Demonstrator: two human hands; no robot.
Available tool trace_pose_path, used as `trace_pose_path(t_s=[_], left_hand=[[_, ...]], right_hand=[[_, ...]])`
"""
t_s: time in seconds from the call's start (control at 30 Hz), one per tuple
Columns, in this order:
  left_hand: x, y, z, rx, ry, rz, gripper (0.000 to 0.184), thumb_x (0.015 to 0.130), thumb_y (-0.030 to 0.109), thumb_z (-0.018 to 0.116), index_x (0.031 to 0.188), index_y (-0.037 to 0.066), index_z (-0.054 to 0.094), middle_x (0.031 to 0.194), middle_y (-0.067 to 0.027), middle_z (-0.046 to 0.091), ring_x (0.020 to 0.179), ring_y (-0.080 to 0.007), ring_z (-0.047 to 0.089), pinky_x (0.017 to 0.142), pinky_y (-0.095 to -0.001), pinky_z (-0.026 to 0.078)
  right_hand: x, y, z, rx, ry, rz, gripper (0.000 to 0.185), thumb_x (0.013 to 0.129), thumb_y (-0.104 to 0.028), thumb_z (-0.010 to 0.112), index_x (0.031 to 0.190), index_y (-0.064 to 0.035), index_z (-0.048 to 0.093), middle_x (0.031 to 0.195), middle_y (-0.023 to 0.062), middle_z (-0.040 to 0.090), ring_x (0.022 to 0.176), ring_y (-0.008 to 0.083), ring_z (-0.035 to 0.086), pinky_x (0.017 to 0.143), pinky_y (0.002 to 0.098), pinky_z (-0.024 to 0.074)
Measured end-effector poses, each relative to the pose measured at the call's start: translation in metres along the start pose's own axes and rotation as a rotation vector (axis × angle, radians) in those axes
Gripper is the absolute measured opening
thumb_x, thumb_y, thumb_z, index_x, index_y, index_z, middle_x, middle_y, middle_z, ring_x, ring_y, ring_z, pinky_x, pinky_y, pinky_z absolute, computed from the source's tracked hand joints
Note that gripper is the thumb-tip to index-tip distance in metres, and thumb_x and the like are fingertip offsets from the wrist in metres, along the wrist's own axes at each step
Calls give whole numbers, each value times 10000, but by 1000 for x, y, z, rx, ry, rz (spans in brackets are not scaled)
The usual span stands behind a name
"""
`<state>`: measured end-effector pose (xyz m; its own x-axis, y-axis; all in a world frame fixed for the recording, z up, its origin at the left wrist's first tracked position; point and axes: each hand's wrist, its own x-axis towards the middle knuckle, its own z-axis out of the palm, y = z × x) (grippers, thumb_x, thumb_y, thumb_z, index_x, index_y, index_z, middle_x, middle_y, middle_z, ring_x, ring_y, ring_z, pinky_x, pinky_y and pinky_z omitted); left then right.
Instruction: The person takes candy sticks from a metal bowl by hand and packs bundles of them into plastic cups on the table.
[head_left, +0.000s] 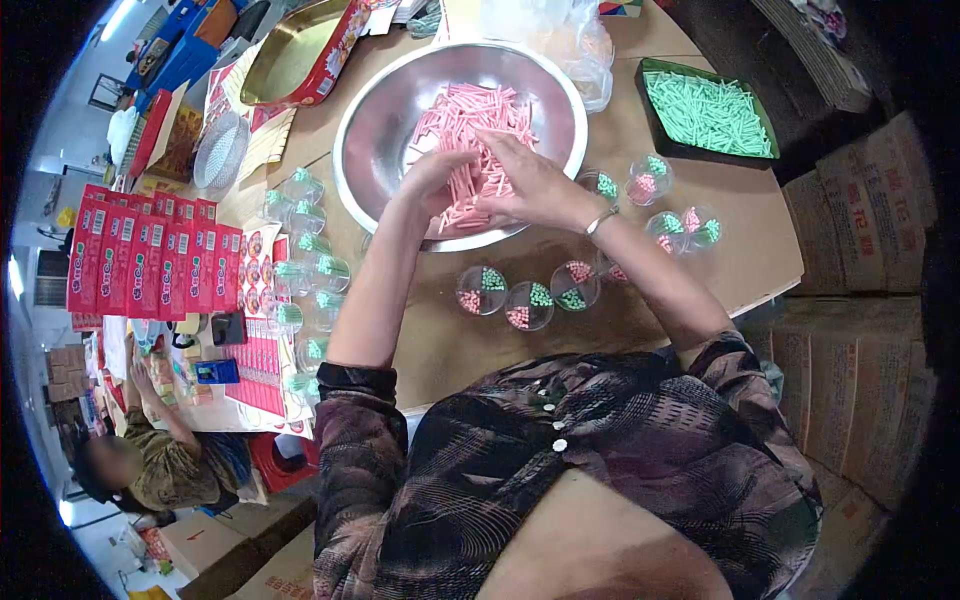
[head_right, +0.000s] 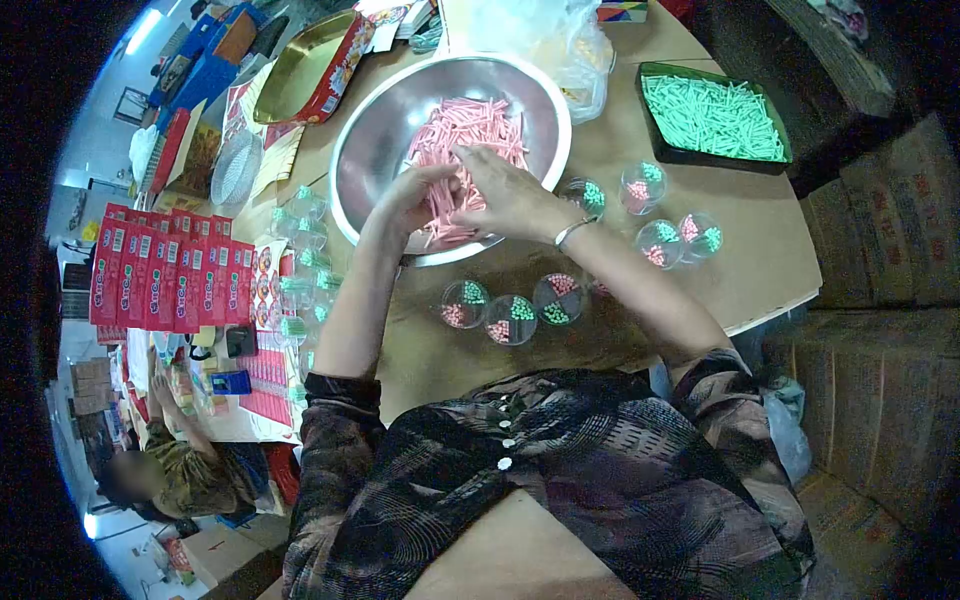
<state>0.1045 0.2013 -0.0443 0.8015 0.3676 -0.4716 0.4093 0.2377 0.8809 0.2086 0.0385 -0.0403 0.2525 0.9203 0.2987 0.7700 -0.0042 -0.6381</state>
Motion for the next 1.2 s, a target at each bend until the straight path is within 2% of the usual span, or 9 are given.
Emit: trace_pose_path(t_s=[0.13,0.3,0.47,0.6,0.63,0.77,0.93,1.1,1.2], left_hand=[[-6,7,3,-149,-29,-21,138,858,59,566,963,-7,627,777,-98,645,645,-132,625,517,-214,492],[-21,14,18,-335,-56,-47,142,873,65,568,981,-6,628,814,-114,659,684,-144,647,522,-217,508],[-35,17,42,-486,-78,-64,146,884,69,570,995,-5,629,844,-127,671,716,-154,665,525,-219,522],[-18,10,35,-693,-46,132,181,911,114,565,1051,13,620,938,-120,667,832,-149,646,619,-233,524],[-16,10,34,-744,-38,182,191,918,125,563,1065,17,618,962,-119,666,861,-148,641,642,-236,525],[-12,7,31,-944,-2,383,228,945,170,558,1120,34,609,1056,-113,661,977,-143,622,736,-250,528],[-13,18,45,-855,-31,478,327,985,238,531,1242,36,538,1072,-78,630,912,-114,615,772,-225,507],[-11,11,60,-685,65,597,358,995,263,519,1276,42,510,1091,-72,608,942,-101,583,790,-224,489],[-14,13,70,-662,147,641,366,995,268,523,1281,41,500,1096,-76,600,959,-101,573,803,-224,485]], right_hand=[[1,1,2,26,4,-21,750,787,-186,693,1417,-8,326,1389,201,418,1228,341,484,1050,409,402],[14,6,-2,-76,85,-222,832,754,-277,739,1397,40,315,1385,248,408,1264,354,453,1062,430,407],[20,-4,-22,168,-269,-62,806,740,-207,747,1413,-25,341,1376,177,439,1226,326,485,1057,384,394],[18,9,-5,74,91,-296,613,837,-302,690,1327,-38,434,1243,163,528,1102,306,560,938,385,470],[18,6,-6,73,91,-296,613,837,-302,690,1327,-38,434,1243,163,528,1102,306,560,938,385,470],[17,-14,0,605,259,225,388,946,-295,571,1223,-33,498,1144,122,584,986,237,598,843,338,478],[28,-35,23,820,430,222,302,1009,-295,467,1088,-17,554,960,88,609,838,145,583,770,282,465],[42,-37,29,1090,533,367,327,1001,-328,494,977,-20,603,785,41,594,700,86,524,680,247,449],[45,-40,31,1103,554,376,324,998,-321,504,979,-22,626,796,15,599,704,63,521,657,206,441]])
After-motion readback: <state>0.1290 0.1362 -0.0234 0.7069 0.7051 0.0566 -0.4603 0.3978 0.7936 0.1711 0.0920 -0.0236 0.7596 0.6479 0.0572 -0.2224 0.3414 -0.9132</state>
